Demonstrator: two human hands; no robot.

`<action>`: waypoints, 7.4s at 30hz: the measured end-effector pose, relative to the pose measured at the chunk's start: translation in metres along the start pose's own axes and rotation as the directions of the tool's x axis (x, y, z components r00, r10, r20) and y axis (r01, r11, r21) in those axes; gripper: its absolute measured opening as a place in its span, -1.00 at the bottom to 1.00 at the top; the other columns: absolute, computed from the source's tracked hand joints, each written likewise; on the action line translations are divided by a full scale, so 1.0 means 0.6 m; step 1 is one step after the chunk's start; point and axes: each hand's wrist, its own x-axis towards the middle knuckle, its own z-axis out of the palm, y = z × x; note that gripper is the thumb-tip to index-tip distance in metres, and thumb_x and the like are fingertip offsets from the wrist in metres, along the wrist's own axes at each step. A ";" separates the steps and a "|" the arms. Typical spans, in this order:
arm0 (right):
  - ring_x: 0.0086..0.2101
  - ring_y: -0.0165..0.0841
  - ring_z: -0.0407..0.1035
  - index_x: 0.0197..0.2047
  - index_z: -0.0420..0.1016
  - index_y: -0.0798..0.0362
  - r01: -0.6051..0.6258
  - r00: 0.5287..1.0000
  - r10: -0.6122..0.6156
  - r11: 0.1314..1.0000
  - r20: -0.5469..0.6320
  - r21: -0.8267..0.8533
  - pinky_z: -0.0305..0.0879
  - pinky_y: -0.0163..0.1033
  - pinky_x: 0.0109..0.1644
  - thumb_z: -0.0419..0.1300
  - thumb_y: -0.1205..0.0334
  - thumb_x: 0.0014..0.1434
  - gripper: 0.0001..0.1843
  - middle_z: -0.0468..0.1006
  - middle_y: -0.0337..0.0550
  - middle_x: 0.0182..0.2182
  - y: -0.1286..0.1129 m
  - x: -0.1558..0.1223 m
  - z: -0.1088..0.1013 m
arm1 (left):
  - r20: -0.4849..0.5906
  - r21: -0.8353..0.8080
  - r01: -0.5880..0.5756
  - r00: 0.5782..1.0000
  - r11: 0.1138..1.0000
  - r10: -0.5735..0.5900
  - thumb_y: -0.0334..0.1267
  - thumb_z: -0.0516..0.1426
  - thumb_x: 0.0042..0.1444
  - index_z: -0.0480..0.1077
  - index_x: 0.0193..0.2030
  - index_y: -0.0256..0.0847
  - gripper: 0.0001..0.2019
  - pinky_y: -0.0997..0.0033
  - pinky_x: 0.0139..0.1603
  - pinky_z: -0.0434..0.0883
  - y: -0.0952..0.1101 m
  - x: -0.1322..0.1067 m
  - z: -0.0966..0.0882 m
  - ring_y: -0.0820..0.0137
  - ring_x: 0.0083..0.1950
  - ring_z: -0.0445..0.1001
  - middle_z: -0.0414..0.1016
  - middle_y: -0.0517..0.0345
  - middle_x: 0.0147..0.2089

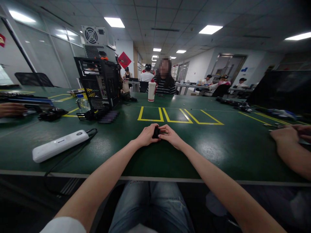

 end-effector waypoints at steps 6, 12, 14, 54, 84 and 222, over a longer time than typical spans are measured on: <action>-0.28 -0.41 0.31 -0.28 0.27 0.00 -0.042 0.997 0.047 0.995 -0.061 0.087 0.29 -0.20 -0.20 0.16 0.15 -0.07 -0.75 0.36 -0.24 -0.32 0.004 0.006 0.006 | -0.008 0.016 -0.005 1.000 1.000 0.005 -0.17 0.17 -0.16 0.01 0.02 -0.21 -0.40 0.15 -0.04 0.21 -0.003 0.001 0.004 0.20 -0.03 0.26 0.19 0.00 -0.03; -0.29 -0.42 0.32 -0.22 0.29 0.00 -0.061 0.995 0.068 0.994 -0.078 0.085 0.29 -0.21 -0.20 0.18 0.17 -0.10 -0.68 0.37 -0.22 -0.29 0.010 0.013 0.005 | -0.002 0.016 -0.009 1.000 1.000 0.009 -0.15 0.16 -0.16 0.01 0.01 -0.22 -0.40 0.17 -0.07 0.22 -0.004 0.002 0.004 0.21 -0.07 0.28 0.21 0.00 -0.05; -0.25 -0.39 0.32 -0.21 0.30 0.02 -0.074 0.995 0.079 0.994 -0.066 0.079 0.26 -0.18 -0.14 0.18 0.17 -0.10 -0.68 0.37 -0.20 -0.25 0.011 0.014 0.004 | 0.004 0.012 -0.004 1.000 1.000 0.004 -0.15 0.16 -0.16 0.01 0.01 -0.21 -0.41 0.16 -0.06 0.22 -0.003 0.002 0.002 0.21 -0.06 0.28 0.21 0.00 -0.05; -0.30 -0.41 0.31 -0.21 0.26 -0.04 -0.012 0.998 0.012 1.000 -0.062 0.003 0.27 -0.19 -0.21 0.17 0.15 -0.11 -0.66 0.31 -0.24 -0.26 0.005 0.005 0.006 | 0.023 -0.019 0.008 1.000 1.000 -0.008 -0.15 0.15 -0.14 0.00 0.02 -0.19 -0.42 0.15 -0.03 0.20 0.001 0.001 -0.004 0.22 -0.04 0.27 0.19 0.01 -0.03; -0.20 -0.38 0.30 -0.26 0.25 0.00 0.014 0.999 -0.012 0.999 -0.037 0.048 0.21 -0.15 -0.08 0.24 0.25 -0.18 -0.65 0.35 -0.24 -0.25 0.007 0.004 0.002 | 0.037 -0.029 0.024 0.999 0.999 -0.023 -0.18 0.15 -0.14 0.01 0.01 -0.21 -0.43 0.15 -0.02 0.19 0.004 0.001 -0.006 0.20 -0.01 0.25 0.20 -0.01 -0.02; -0.29 -0.35 0.37 -0.18 0.33 -0.03 -0.094 0.995 0.088 0.825 -0.038 -0.557 0.33 -0.19 -0.19 0.08 0.11 -0.01 -0.71 0.42 -0.16 -0.23 -0.078 -0.130 -0.035 | 0.217 0.257 0.333 0.895 0.907 -0.390 -0.07 0.00 -0.09 0.14 -0.13 -0.10 -0.65 0.34 -0.34 0.28 0.034 -0.093 -0.104 0.25 -0.30 0.39 0.31 0.12 -0.14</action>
